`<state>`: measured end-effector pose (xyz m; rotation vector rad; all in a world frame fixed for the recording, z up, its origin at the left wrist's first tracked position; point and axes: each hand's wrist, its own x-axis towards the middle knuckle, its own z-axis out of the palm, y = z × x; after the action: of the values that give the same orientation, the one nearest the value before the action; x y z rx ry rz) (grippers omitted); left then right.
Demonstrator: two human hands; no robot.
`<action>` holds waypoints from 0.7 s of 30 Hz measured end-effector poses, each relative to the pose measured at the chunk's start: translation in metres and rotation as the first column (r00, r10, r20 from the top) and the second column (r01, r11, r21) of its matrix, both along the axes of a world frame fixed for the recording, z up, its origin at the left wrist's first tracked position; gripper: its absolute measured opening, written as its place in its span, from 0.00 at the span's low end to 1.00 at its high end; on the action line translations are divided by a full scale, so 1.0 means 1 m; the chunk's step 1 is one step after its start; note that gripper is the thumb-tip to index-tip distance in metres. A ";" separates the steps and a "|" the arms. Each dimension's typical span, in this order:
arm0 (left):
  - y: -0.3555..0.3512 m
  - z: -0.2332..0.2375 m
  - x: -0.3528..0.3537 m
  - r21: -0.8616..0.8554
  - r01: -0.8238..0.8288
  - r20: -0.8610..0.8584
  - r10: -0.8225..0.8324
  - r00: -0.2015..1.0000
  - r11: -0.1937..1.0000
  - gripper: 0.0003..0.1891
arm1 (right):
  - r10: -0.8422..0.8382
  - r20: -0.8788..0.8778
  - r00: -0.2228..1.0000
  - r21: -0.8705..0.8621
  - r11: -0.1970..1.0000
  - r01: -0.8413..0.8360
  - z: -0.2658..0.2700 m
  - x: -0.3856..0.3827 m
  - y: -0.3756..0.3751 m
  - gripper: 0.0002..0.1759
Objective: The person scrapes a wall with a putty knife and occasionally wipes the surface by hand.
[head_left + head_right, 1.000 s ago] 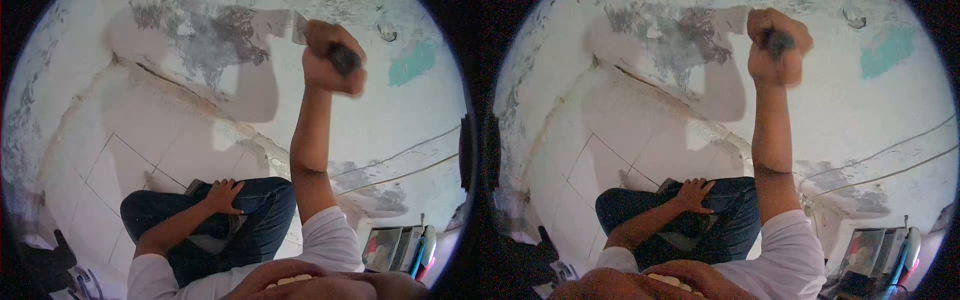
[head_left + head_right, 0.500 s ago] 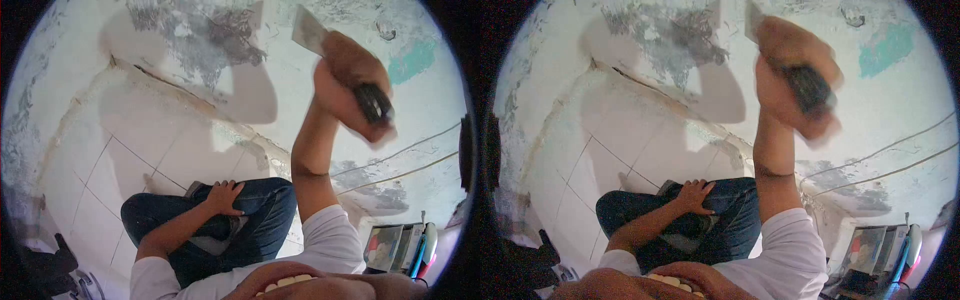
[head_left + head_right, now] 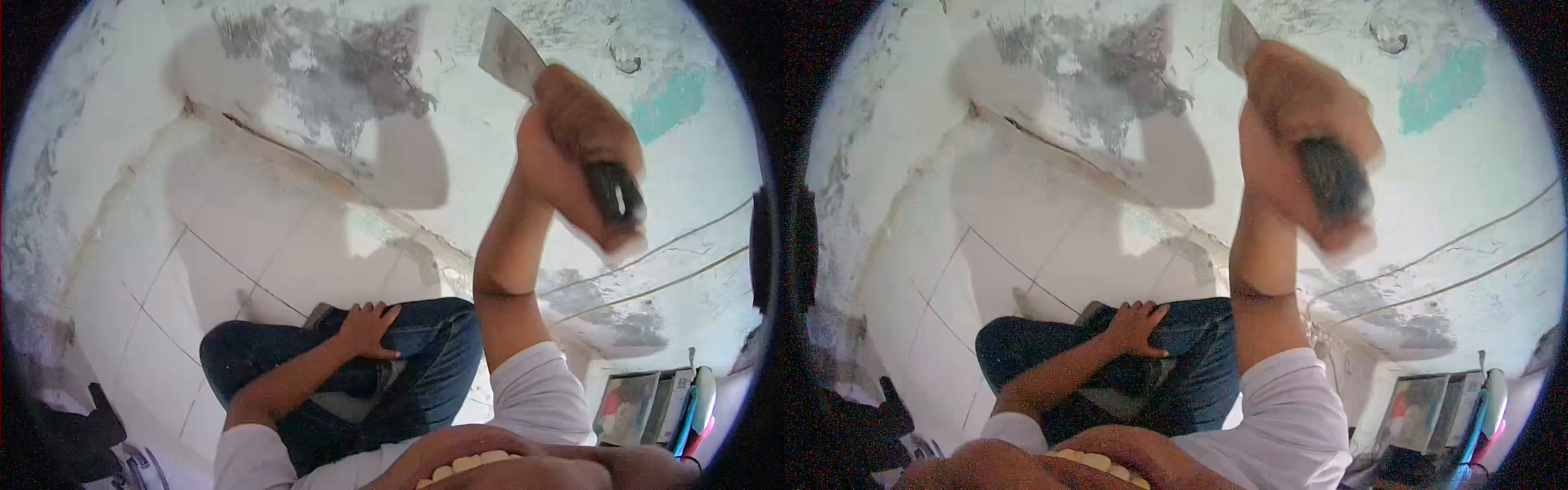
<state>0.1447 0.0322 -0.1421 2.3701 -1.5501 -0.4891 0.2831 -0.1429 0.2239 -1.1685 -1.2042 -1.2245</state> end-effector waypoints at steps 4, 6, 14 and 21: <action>0.004 0.007 0.004 0.007 0.001 -0.059 -0.001 0.998 1.000 0.56 | -0.077 -0.278 0.957 -0.100 0.994 0.051 -0.015 0.030 -0.019 0.31; 0.001 0.007 0.003 0.050 0.020 -0.016 -0.019 1.000 0.999 0.56 | -0.061 0.026 0.998 0.036 0.998 0.060 -0.014 0.002 -0.007 0.31; -0.003 0.012 0.006 0.106 0.030 -0.042 -0.026 0.999 0.994 0.56 | -0.001 0.074 0.997 -0.127 0.992 0.011 -0.013 0.002 -0.003 0.36; -0.003 0.001 -0.001 0.038 0.030 0.011 -0.030 0.999 0.999 0.56 | -0.132 -0.025 0.991 0.052 0.990 0.133 -0.013 0.015 -0.005 0.45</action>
<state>0.1434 0.0291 -0.1409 2.3852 -1.5972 -0.5165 0.2984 -0.1477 0.2105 -1.2345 -1.0851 -1.3320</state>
